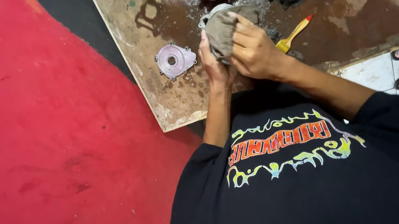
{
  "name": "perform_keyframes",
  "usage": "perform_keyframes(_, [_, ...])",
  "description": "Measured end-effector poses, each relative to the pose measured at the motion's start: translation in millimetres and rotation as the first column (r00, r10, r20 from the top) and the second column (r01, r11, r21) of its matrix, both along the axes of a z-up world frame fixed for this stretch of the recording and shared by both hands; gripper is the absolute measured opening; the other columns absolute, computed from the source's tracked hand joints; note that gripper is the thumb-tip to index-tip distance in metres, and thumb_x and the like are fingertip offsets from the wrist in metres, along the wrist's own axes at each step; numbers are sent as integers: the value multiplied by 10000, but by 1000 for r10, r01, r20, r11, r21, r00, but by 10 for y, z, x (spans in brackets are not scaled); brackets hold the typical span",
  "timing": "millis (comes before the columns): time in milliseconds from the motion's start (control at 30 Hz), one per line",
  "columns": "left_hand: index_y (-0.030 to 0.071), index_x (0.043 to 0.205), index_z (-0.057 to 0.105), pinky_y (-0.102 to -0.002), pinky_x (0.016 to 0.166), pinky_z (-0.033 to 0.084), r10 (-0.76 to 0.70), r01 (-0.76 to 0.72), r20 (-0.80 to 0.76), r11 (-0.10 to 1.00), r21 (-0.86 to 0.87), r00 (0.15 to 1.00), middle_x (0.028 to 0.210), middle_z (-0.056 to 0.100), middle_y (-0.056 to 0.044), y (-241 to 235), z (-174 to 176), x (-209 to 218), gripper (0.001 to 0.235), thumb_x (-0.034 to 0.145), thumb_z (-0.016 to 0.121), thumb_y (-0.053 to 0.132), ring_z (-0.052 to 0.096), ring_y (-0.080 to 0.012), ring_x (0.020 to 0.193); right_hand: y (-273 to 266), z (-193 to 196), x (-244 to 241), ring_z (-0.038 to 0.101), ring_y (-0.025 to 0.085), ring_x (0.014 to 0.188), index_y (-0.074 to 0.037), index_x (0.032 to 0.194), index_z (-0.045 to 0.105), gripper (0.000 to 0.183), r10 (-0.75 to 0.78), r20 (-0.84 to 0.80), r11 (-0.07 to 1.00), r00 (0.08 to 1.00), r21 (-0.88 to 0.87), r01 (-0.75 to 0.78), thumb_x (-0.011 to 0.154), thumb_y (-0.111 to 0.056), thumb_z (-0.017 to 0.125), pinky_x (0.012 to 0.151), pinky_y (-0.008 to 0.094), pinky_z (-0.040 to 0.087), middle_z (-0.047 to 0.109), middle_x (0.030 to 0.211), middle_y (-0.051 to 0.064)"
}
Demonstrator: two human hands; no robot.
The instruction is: The recorder is cleaning disassembled motorcycle engine components using a brush and cleaning fluid on a workbench.
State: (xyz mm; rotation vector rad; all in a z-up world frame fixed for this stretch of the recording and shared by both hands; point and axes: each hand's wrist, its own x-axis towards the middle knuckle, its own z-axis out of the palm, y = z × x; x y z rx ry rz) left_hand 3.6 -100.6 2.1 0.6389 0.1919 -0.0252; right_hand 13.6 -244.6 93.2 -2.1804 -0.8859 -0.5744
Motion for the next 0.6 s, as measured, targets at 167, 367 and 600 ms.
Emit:
perform_keyframes(167, [-34,1322,607,-412,959,547,-60,31,-138,979,-202,989,1203,690,-159,89,420,95,622,1101,382,502,682,-274,1055,-82,-86,12,705,302,1031,-2,783,689,86,223,82,975,971,-46,-220,742,-54,745,1191,488,485,655,829,83])
perform_keyframes(367, [-26,1371,575,-436,1012,536,71,-97,-110,964,-249,991,1274,677,-165,189,628,103,603,1108,427,495,678,-289,1118,-148,-210,-27,686,293,906,-2,697,660,55,246,115,968,963,-73,-238,680,-8,712,1133,526,472,657,776,97])
perform_keyframes(600, [-65,1398,540,-461,1035,551,42,-42,0,997,-61,999,1253,669,-184,293,296,-5,491,1041,576,270,670,-287,1125,76,-554,-97,649,264,1289,12,1277,625,250,239,-336,614,911,779,126,1061,-31,505,1226,471,456,674,1291,173])
